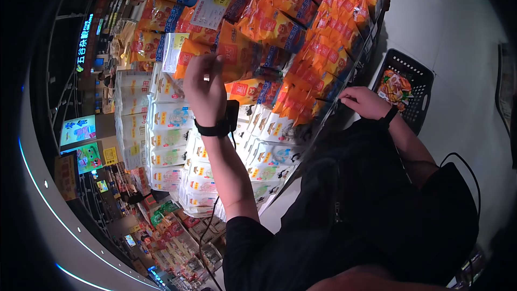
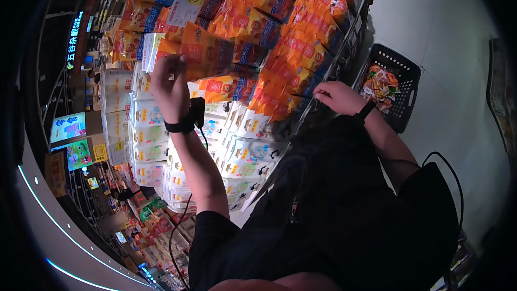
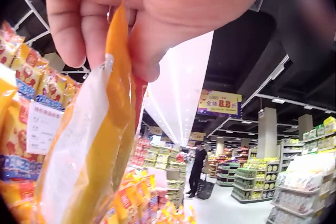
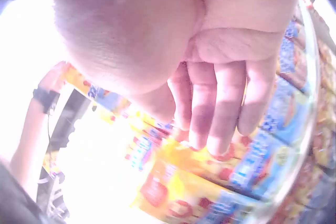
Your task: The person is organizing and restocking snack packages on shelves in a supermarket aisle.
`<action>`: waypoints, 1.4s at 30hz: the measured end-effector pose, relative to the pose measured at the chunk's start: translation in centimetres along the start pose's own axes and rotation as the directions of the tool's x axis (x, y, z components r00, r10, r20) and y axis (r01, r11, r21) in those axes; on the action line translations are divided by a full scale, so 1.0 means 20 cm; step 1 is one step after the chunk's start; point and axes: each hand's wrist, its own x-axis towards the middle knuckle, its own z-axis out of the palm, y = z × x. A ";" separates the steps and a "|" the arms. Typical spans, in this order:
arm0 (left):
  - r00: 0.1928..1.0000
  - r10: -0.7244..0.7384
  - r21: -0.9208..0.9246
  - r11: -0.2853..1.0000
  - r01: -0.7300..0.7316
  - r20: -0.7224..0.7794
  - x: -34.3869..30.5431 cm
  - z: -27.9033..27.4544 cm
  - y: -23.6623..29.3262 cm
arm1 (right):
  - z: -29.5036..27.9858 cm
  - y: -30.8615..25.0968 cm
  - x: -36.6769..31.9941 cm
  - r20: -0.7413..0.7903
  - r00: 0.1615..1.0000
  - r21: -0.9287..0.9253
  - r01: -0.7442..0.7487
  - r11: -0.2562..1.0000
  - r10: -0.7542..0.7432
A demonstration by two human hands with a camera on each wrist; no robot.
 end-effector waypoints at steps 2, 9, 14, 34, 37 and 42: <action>1.000 -0.016 -0.054 0.998 0.016 -0.003 -0.05 -0.10 0.17 | 0.01 -0.19 0.10 -0.063 0.997 0.229 0.055 0.972 -0.042; 0.965 -0.058 -0.209 0.971 0.114 0.255 -0.24 -0.23 0.36 | 0.14 -0.54 0.33 -0.096 0.904 0.462 0.411 0.786 -0.416; 0.919 -0.209 -0.169 0.946 0.276 0.334 -0.42 -0.16 0.34 | 0.13 -0.58 0.20 0.439 0.865 0.406 0.049 0.912 -0.242; 0.766 -0.561 -0.392 0.659 0.642 0.314 -0.77 -0.09 -0.05 | 0.30 -0.42 0.08 0.358 0.927 0.633 -0.153 0.759 -0.113; 0.760 -0.569 -0.403 0.645 0.649 0.314 -0.81 -0.11 -0.08 | 0.29 -0.46 0.08 0.346 0.930 0.501 -0.071 0.862 -0.125; 0.776 -0.558 -0.310 0.712 0.630 0.296 -0.88 -0.14 -0.11 | 0.27 -0.58 0.09 0.308 0.944 0.378 -0.005 0.926 -0.121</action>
